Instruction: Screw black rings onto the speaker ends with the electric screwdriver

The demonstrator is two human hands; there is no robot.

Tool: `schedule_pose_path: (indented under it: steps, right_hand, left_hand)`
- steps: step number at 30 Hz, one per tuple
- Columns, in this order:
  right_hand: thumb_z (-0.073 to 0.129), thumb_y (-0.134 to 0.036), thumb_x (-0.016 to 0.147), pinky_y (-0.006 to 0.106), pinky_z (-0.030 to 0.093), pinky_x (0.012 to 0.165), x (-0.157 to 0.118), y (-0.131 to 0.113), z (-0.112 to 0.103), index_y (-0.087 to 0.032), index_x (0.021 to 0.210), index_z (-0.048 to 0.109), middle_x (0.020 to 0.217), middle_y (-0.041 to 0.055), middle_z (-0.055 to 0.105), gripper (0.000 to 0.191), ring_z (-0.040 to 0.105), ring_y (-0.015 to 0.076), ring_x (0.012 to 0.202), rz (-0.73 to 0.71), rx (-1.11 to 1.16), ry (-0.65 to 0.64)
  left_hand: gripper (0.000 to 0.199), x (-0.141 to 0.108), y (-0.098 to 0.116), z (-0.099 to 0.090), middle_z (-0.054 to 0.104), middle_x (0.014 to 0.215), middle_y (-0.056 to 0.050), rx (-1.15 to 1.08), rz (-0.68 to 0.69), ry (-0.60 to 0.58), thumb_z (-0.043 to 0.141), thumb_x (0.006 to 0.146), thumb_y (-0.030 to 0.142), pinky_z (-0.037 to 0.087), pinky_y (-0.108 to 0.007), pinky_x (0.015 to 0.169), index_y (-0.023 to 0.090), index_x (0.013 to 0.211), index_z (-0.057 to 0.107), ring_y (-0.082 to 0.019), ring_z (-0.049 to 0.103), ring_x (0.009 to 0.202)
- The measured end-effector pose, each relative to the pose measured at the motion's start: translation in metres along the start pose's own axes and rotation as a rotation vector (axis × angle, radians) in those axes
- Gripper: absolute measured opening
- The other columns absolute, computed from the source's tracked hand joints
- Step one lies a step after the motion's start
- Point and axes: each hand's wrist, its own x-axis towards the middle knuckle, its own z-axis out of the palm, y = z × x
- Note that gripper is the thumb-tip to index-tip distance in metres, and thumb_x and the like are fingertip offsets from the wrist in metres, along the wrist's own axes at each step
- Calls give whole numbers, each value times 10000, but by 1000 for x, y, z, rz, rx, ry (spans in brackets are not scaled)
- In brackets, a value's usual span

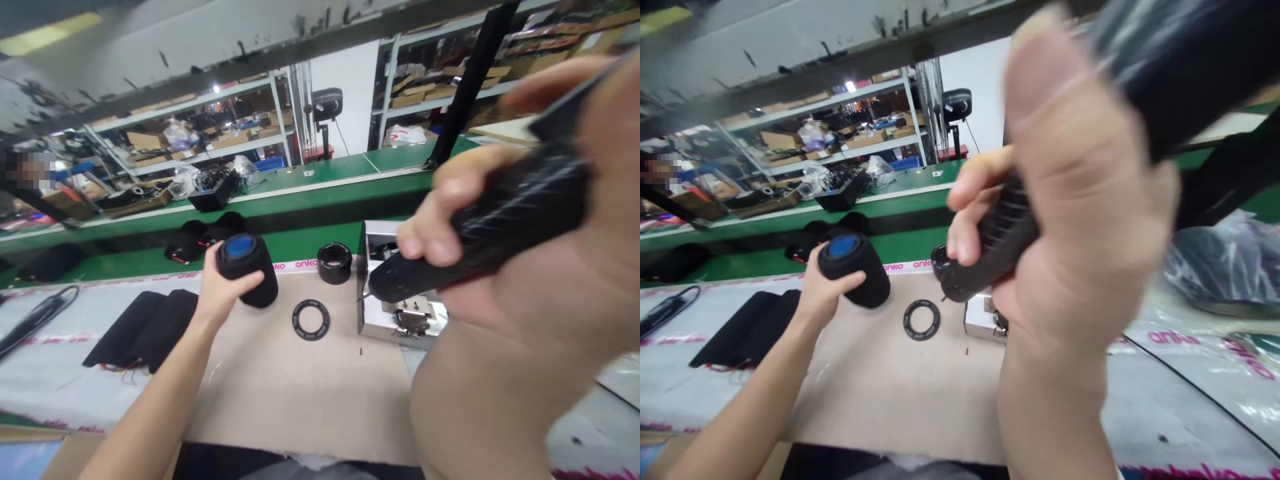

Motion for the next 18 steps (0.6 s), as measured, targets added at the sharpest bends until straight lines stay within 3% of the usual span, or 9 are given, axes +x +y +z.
schedule_pose_path:
  steps: [2, 7, 10, 13, 15, 18]
  right_hand:
    - [780, -344, 951, 321, 383, 343, -5, 10, 22, -228, 972, 705, 703, -3, 676, 139, 574, 160, 462, -45, 6, 43]
    - [843, -304, 888, 274, 452, 362, -13, 31, 39, -210, 1149, 666, 807, 20, 751, 328, 601, 157, 423, 112, -148, -187]
    - [911, -377, 825, 236, 452, 369, -17, 42, 35, -196, 1112, 629, 843, 12, 749, 441, 587, 130, 399, 329, -351, -300]
    - [879, -456, 825, 231, 484, 399, -33, 61, 29, -216, 1058, 603, 938, -4, 737, 434, 622, 125, 444, 610, -704, -430]
    - [839, -453, 842, 243, 496, 416, -51, 76, 25, -247, 1173, 613, 932, -13, 709, 451, 608, 122, 443, 758, -908, -453]
    - [785, -393, 873, 244, 485, 417, -80, 96, 18, -280, 1395, 569, 1044, 20, 698, 576, 593, 110, 474, 835, -1039, -419]
  left_hand:
    - [964, -40, -7, -21, 708, 1372, -122, 66, -50, -57, 1041, 522, 384, 480, -607, 1224, 237, 1363, 596, -423, 666, 1350]
    - [1201, -114, -19, -36, 555, 1619, -188, 18, -122, -138, 1030, 587, 492, 363, -636, 1312, 254, 1600, 431, -463, 507, 1541]
    - [1172, -129, -19, -36, 407, 1740, -193, -53, -161, -215, 980, 690, 489, 335, -637, 1332, 262, 1652, 352, -455, 415, 1611]
    - [1099, -132, -17, -40, 348, 1779, -183, -143, -159, -312, 918, 782, 470, 348, -605, 1339, 261, 1672, 309, -433, 372, 1643]
    - [1046, -132, -15, -43, 381, 1760, -188, -163, -143, -334, 906, 800, 447, 360, -591, 1338, 245, 1654, 336, -430, 373, 1643]
    - [979, -133, -14, -45, 470, 1700, -191, -158, -140, -315, 916, 786, 390, 389, -602, 1320, 237, 1606, 403, -441, 403, 1625]
